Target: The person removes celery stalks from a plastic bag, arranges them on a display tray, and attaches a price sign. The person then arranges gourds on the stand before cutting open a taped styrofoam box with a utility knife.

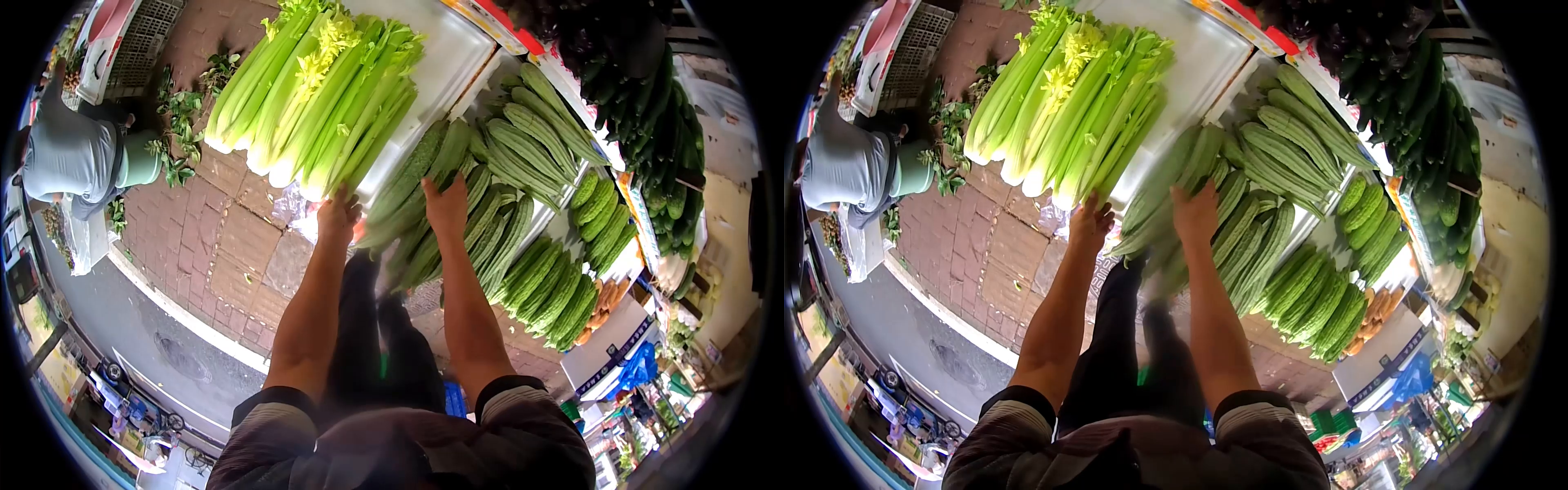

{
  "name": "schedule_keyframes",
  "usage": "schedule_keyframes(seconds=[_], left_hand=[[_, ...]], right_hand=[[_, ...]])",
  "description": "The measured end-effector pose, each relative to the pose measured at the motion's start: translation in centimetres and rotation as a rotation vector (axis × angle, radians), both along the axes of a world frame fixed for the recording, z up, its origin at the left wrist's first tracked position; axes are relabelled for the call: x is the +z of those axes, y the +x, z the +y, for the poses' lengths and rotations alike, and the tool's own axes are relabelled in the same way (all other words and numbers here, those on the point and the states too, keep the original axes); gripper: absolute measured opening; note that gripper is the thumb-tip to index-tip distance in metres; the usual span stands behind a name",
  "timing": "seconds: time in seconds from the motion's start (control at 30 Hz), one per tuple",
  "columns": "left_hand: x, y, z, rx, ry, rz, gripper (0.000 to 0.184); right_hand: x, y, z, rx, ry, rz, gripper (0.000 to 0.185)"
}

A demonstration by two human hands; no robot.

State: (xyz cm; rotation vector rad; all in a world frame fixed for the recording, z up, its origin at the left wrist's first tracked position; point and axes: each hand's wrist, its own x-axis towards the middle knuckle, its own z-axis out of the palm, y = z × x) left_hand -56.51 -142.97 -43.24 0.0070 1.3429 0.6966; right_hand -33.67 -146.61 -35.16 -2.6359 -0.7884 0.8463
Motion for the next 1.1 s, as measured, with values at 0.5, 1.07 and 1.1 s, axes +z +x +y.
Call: schedule_keyframes(seconds=[0.5,1.07,1.1], left_hand=[[1.7,-0.9,1.0,-0.346,0.115,0.269,0.062],[-0.3,-1.9,0.8,-0.468,0.235,0.425,0.063],[-0.1,-1.6,0.9,-0.447,0.257,0.409,0.065]], right_hand=[[1.9,-1.7,4.6,0.079,-0.055,0.000,0.089],[-0.9,0.0,4.7,0.197,-0.265,0.165,0.078],[0.1,0.1,4.9,0.239,-0.312,0.100,0.075]])
